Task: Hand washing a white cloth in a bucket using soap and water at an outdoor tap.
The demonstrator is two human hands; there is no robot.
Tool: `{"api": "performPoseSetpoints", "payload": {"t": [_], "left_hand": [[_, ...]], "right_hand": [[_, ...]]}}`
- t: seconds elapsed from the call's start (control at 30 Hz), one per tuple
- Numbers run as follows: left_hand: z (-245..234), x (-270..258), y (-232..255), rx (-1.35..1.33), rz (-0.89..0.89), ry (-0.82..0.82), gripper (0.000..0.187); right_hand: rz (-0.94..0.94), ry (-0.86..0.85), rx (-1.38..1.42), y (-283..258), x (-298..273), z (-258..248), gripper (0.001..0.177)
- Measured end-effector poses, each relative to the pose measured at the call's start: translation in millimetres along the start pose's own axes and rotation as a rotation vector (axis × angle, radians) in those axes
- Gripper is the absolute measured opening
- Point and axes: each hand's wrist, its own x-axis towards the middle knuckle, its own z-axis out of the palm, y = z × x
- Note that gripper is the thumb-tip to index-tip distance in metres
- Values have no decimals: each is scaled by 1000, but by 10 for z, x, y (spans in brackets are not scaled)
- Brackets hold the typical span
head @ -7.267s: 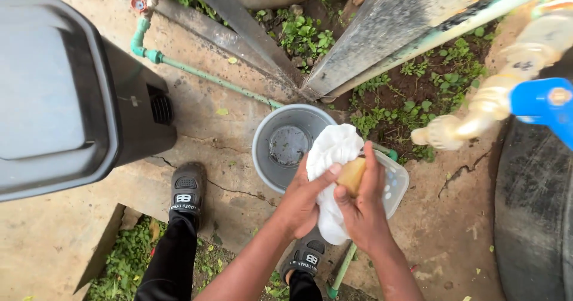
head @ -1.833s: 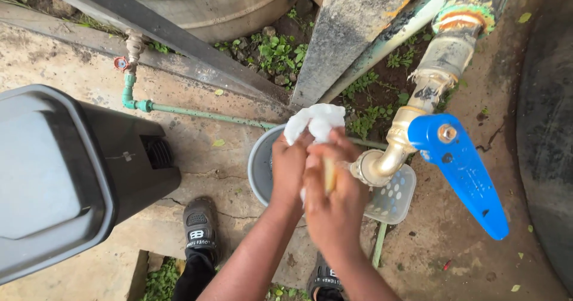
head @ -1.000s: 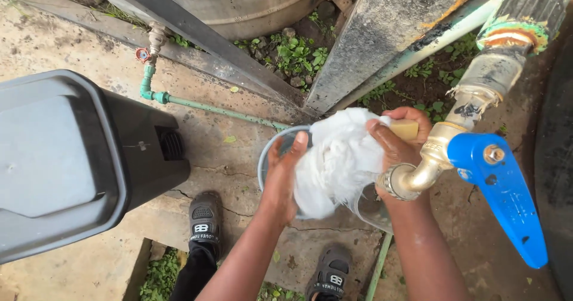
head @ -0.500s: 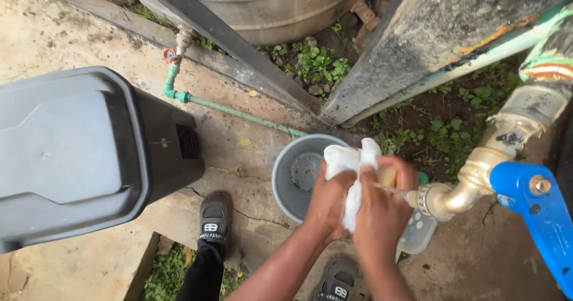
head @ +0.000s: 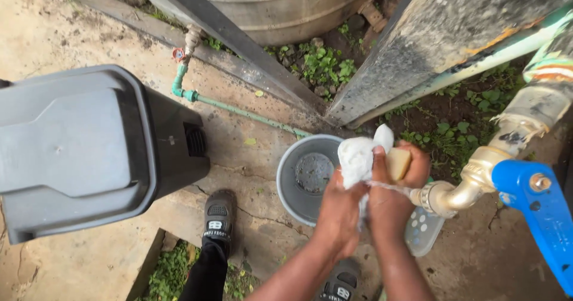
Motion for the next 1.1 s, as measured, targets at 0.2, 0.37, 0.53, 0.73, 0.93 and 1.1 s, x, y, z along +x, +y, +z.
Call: {"api": "performPoseSetpoints", "payload": {"t": [0.2,0.37,0.53,0.73,0.93,1.1], "left_hand": [[-51,121,210,-828,-356,-70,34],[-66,125,-527,-691,-87,-21,33],[-104,-62,569,-1235,-488,-234,43],[-255,283,-272,-736,-440,-6,37],[-192,-38,327,-1314,-530,127,35],[-86,411,-643,-783,-178,-54,25]], "right_hand": [[31,-88,156,-75,-416,-56,37],[-76,-121,46,-39,-104,66,48],[175,-103,0,194,97,10,30],[-34,-62,73,-92,-599,39,36],[-746,-62,-271,-532,-516,171,39],[70,-282,-122,354,338,96,29]]}}
